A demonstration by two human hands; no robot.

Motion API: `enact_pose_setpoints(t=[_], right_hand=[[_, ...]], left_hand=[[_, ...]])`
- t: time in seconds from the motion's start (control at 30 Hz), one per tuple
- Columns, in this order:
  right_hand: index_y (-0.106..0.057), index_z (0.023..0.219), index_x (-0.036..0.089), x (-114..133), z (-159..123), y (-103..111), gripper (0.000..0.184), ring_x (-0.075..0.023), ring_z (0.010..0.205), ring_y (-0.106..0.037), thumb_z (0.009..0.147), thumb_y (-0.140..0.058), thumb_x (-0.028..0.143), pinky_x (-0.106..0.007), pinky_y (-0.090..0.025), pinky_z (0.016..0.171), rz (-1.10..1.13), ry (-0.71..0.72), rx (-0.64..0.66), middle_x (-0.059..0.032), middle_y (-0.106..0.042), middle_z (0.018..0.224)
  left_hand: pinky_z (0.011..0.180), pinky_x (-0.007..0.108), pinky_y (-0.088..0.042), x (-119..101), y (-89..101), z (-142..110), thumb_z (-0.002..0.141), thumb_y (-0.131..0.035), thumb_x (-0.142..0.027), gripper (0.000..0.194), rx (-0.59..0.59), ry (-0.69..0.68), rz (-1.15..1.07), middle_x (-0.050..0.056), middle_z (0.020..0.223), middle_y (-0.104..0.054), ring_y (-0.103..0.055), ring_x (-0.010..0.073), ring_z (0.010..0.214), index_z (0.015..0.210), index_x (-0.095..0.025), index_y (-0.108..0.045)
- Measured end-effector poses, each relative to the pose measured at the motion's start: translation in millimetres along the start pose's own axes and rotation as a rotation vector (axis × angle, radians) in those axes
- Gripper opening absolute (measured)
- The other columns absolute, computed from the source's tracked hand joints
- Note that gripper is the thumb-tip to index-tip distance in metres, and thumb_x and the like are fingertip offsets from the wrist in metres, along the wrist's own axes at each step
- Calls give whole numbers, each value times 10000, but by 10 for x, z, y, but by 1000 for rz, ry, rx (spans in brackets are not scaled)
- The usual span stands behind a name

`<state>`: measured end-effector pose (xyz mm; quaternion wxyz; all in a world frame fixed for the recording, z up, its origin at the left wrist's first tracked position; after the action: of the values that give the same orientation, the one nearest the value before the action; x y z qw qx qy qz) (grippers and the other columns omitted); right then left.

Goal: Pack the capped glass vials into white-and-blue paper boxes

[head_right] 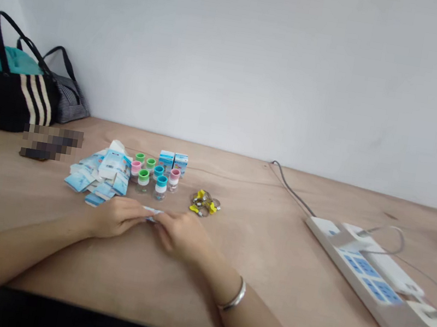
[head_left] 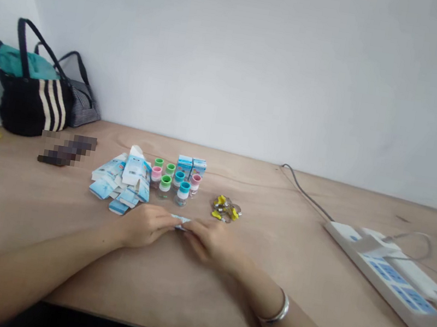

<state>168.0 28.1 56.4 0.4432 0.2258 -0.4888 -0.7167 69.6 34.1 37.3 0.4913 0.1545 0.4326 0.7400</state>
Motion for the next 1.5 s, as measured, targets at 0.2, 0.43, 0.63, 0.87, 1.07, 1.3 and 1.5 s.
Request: enact_pose_setpoints(t=[0.2,0.43,0.63,0.87,1.07,1.3,1.5], right_hand=[[-643,946,209,-357,28,356,127,-158,723,-644,847,-563,208,-252,-473,651,182,-181,-330,-35,-705,841],[-597,720,185,-447,1,-10,122,-153,651,-594,832,-550,197,-247,-409,589,19,-228,-77,-37,-652,714],[-546,1059,199,-450,-49,173,315,-158,701,-630,829,-581,411,-264,-455,624,144,-303,-154,-57,-664,889],[-521,1089,207,-536,-67,148,302,-124,618,-616,852,-544,393,-252,-447,575,164,-392,-212,-46,-653,900],[-540,1058,198,-588,-67,36,253,-115,584,-596,844,-549,331,-247,-430,565,111,-412,-176,-32,-653,876],[-604,902,193,-707,-5,221,142,-143,618,-584,829,-551,302,-255,-414,582,-17,-450,-311,-32,-659,786],[-630,975,140,-1263,520,323,241,-238,975,-576,811,-471,63,-361,-447,857,-117,-472,-215,-126,-650,990]], left_hand=[[746,253,-540,201,203,80,913,-455,-234,306,-201,190,-153,41,1055,-691,-666,146,875,1199,-222,-563],[801,358,-516,184,13,40,895,-474,-227,214,-76,134,71,60,957,-696,-640,200,895,1038,-192,-630],[789,287,-501,116,369,55,910,-429,-213,182,-240,146,130,47,925,-677,-632,162,871,992,-196,-590],[748,298,-500,728,1442,-443,848,-488,-302,295,-740,587,400,76,1008,-647,-632,194,857,1109,-168,-521],[677,353,-477,1323,1520,-711,802,-485,-290,326,-372,939,405,51,893,-670,-620,215,680,1113,-209,-536],[834,514,-415,1283,1381,-634,835,-456,-367,291,-206,928,563,161,1020,-611,-531,366,1039,1032,-198,-587],[940,502,-380,549,1146,-268,858,-486,-369,232,-417,516,572,94,1051,-613,-524,287,1051,1015,-248,-606]])
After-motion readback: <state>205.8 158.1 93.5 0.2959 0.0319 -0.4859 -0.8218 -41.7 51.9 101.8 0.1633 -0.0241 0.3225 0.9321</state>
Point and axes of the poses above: each hand's wrist, its own z-axis towards the middle knuckle, its own y-axis out of the back of the hand, x = y × z, the point moved 9 cm from there along z, towards the middle knuckle
